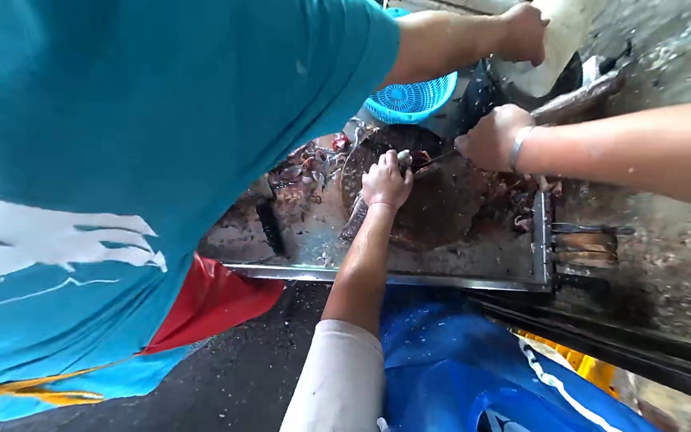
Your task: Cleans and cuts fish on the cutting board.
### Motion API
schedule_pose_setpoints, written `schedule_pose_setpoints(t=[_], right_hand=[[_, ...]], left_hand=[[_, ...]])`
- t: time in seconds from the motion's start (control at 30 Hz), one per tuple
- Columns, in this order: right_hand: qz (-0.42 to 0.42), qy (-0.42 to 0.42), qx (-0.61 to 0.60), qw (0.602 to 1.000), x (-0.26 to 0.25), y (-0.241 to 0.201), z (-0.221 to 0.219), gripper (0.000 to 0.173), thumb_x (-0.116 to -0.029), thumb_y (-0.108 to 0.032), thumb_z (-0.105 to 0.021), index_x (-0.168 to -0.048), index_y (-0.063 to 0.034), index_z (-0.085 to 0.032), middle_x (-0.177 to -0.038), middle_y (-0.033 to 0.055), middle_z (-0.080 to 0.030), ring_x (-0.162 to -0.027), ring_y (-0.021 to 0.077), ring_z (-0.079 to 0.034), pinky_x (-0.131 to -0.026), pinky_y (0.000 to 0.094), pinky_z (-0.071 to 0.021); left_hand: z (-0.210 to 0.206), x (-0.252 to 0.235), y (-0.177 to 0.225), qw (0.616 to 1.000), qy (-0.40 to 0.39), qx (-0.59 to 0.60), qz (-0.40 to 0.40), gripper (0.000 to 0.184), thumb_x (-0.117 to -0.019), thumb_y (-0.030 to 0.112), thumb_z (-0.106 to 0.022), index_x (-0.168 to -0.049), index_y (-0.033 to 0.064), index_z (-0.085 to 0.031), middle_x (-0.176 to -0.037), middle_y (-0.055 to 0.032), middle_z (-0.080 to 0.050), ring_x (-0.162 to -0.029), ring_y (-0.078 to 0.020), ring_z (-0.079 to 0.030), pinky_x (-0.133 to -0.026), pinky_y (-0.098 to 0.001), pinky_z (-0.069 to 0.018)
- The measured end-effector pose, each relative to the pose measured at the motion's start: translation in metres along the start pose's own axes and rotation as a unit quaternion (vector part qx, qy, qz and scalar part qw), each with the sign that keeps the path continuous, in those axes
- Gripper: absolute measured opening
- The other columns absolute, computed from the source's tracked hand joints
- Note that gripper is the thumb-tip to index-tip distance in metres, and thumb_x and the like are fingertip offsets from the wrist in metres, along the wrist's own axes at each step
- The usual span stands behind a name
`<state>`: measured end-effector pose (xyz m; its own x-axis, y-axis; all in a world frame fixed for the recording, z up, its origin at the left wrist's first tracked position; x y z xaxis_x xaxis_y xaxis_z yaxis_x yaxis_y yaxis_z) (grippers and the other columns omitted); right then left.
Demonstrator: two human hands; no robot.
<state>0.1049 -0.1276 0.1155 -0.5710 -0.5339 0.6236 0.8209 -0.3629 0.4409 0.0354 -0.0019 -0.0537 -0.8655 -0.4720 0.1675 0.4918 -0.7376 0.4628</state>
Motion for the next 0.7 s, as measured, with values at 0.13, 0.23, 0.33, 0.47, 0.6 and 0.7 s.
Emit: schedule_pose_setpoints(t=[0.13,0.23,0.33,0.47,0.6,0.7], right_hand=[[0.006,-0.041,0.052,0.998,-0.003,-0.023,0.011,0.009,-0.0954,-0.001,-0.061,-0.103,0.004,-0.065,-0.092,0.0264,-0.065,-0.092,0.0489,-0.067,-0.067,0.0637,-0.0525],[-0.002,-0.054,0.066,0.996,-0.009,-0.034,0.013,0.009,-0.0943,-0.001,-0.063,-0.1,0.0066,-0.064,-0.092,0.0273,-0.064,-0.092,0.0484,-0.066,-0.068,0.0633,-0.0519],[-0.035,-0.045,0.03,0.998,-0.017,-0.02,0.001,0.014,-0.0941,-0.004,-0.066,-0.105,0.0046,-0.064,-0.093,0.0277,-0.065,-0.093,0.0492,-0.067,-0.067,0.0643,-0.0524],[-0.074,-0.003,-0.091,0.993,-0.026,0.004,-0.03,0.037,-0.1083,-0.034,-0.049,-0.107,-0.0008,-0.066,-0.102,0.0301,-0.068,-0.101,0.0543,-0.066,-0.071,0.0706,-0.0511],[-0.114,0.036,-0.167,0.979,-0.031,0.013,-0.072,0.052,-0.1098,-0.047,-0.039,-0.113,-0.0025,-0.067,-0.11,0.0274,-0.069,-0.108,0.0513,-0.067,-0.075,0.0709,-0.0523],[-0.159,0.03,-0.256,0.953,-0.03,0.01,-0.105,0.057,-0.1093,-0.051,-0.036,-0.114,-0.0033,-0.067,-0.116,0.0262,-0.069,-0.114,0.0485,-0.066,-0.083,0.0707,-0.0527]], left_hand=[[-0.006,-0.001,0.004,1.0,0.006,0.001,-0.009,0.056,-0.0948,0.051,-0.056,-0.138,0.0158,-0.056,-0.135,-0.0069,-0.065,-0.119,-0.0316,-0.064,-0.093,-0.0581,-0.0507],[-0.006,0.004,0.008,1.0,0.016,-0.01,-0.019,0.054,-0.0917,0.048,-0.059,-0.134,0.0145,-0.057,-0.131,-0.0067,-0.067,-0.116,-0.0311,-0.066,-0.092,-0.0564,-0.0513],[-0.007,0.004,0.018,0.999,0.02,-0.009,-0.026,0.053,-0.0911,0.046,-0.061,-0.131,0.0121,-0.058,-0.129,-0.0088,-0.067,-0.113,-0.033,-0.067,-0.089,-0.0575,-0.0516],[-0.009,0.007,0.019,0.999,0.032,-0.022,-0.023,0.053,-0.0914,0.045,-0.061,-0.132,0.0111,-0.058,-0.129,-0.0104,-0.067,-0.112,-0.0341,-0.067,-0.088,-0.0576,-0.0518],[-0.008,0.011,0.025,0.998,0.05,-0.03,-0.027,0.049,-0.0934,0.039,-0.058,-0.133,0.0097,-0.058,-0.129,-0.0112,-0.067,-0.112,-0.0343,-0.067,-0.087,-0.0568,-0.052],[-0.006,0.012,0.026,0.998,0.047,-0.027,-0.029,0.056,-0.0943,0.041,-0.058,-0.141,0.0094,-0.054,-0.136,-0.0124,-0.064,-0.115,-0.0361,-0.066,-0.092,-0.0596,-0.0507]])
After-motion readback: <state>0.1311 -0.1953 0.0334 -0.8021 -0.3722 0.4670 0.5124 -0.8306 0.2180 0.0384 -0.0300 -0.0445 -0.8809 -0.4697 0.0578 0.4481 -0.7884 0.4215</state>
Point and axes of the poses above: each hand's wrist, its own x-axis away from the middle knuckle, its own z-axis out of the back of the hand, y = z × x, the point moved 5 cm from there along -x, towards the middle knuckle
